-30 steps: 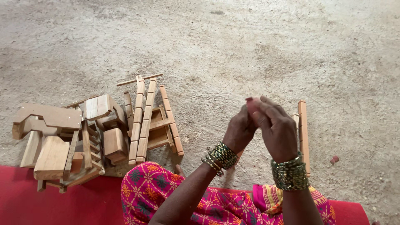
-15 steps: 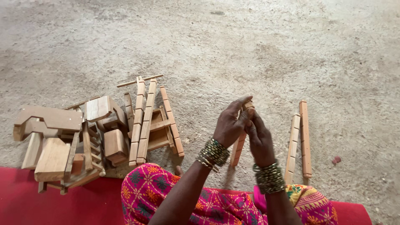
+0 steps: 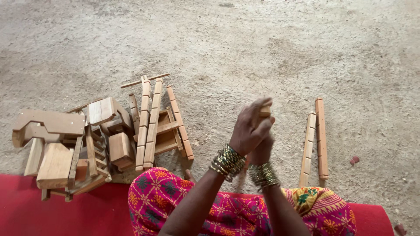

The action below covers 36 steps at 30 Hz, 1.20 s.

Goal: The person sits on a red mat and assembles small wooden furniture pieces. They pick up wooden slats, align them, and interlock them to form parts of a miniature chair or stool. The person handles the pieces one at a time, occasionally setting them down and picking up another.

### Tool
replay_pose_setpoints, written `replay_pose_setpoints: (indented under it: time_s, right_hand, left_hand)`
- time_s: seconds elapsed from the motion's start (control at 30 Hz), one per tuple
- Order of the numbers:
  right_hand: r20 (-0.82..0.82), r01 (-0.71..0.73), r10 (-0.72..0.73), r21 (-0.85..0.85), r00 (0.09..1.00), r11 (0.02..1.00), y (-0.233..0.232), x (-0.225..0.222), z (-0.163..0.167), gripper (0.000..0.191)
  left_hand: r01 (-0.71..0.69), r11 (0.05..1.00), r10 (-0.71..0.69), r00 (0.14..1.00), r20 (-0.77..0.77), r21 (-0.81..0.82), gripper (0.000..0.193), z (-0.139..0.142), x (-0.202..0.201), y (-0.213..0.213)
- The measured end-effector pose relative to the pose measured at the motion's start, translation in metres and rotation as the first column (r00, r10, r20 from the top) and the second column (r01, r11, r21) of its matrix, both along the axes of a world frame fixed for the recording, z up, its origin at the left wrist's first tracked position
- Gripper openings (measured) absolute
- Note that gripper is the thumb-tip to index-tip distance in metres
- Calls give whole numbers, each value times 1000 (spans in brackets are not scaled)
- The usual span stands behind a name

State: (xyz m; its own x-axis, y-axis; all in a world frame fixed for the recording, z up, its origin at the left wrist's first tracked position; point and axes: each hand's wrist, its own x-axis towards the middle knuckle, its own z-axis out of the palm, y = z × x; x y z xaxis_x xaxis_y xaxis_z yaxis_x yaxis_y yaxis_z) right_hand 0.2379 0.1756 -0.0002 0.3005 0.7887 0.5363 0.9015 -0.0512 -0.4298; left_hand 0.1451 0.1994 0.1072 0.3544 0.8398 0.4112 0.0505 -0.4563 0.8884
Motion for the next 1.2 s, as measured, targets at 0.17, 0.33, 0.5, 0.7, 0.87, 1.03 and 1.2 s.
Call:
replay_pose_setpoints:
  time_s: [0.17,0.33,0.5,0.7,0.87,1.03,1.2]
  right_hand:
    - [-450,-161,105,-88,887,983,-40,-11,-85,33]
    - [-502,-174,192,81,843,981,-50,-19,-81,26]
    - [-426,-199,172,-19,888,980,-60,-25,-27,35]
    - [-575,-297,211,-59,790,953,-77,-36,0,29]
    - [-882,-403,223,41,415,914,-67,-43,-2,41]
    - [-996,-323,81,64,39,944,-75,-44,-6,51]
    - [-965,-325,-135,-56,-225,944,-80,-40,-13,65]
  left_hand:
    - [-182,958,202,977,70,-223,40,-29,15,-14]
    - [-109,919,305,806,508,-380,26,-20,16,-9]
    - [21,782,383,772,508,-622,26,29,-34,53]
    - [6,799,429,695,577,-601,34,42,-58,76]
    - [108,687,285,870,403,-719,39,-7,-23,23]
    - [44,615,359,873,330,-787,37,-52,-8,-7]
    - [-105,764,439,808,393,-636,35,-63,-12,10]
